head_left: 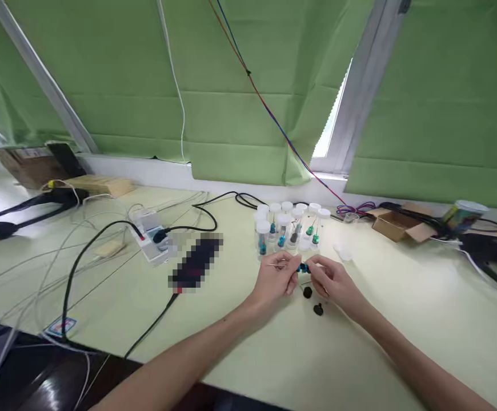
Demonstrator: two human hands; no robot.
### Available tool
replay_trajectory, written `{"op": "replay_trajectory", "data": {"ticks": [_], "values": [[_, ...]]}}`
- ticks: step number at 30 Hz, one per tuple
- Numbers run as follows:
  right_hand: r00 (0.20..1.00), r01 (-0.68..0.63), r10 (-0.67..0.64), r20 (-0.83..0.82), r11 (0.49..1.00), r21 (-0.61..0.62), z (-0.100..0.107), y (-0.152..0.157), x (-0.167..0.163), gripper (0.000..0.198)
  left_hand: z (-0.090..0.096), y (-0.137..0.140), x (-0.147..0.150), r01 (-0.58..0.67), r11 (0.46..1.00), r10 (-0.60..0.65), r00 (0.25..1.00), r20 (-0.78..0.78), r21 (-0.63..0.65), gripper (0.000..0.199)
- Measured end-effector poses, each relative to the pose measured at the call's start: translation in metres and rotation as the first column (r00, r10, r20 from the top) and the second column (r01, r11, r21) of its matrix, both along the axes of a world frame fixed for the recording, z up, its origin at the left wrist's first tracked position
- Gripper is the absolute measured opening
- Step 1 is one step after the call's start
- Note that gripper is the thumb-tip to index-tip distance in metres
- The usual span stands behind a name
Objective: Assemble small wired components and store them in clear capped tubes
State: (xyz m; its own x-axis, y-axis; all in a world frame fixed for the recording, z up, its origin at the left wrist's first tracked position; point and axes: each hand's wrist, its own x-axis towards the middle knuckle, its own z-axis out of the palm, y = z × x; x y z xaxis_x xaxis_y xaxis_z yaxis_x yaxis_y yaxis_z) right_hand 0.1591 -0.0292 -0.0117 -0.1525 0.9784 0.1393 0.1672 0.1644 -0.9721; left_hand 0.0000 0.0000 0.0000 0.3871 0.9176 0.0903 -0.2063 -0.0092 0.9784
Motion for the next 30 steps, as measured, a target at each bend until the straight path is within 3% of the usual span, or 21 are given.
{"op": "replay_trajectory", "data": {"ticks": [7, 21, 30], "values": [[0.999, -0.039, 0.039, -0.024, 0.999, -0.016, -0.0036, 0.0017, 0.0034, 0.026, 0.0014, 0.0022, -0.0023, 0.017, 0.999, -0.017, 1.0, 0.009, -0.043, 0.036], [0.999, 0.025, -0.025, 0.033, 1.0, -0.001, -0.002, 0.0028, 0.0005, 0.044, 0.001, 0.0018, -0.0007, 0.006, 1.0, -0.005, 1.0, 0.018, -0.024, 0.03], [1.0, 0.009, -0.009, 0.0, 1.0, -0.008, 0.0025, -0.0011, 0.0034, 0.028, 0.0022, 0.0016, -0.0015, -0.014, 0.999, 0.016, 0.999, 0.043, -0.041, 0.029]]}}
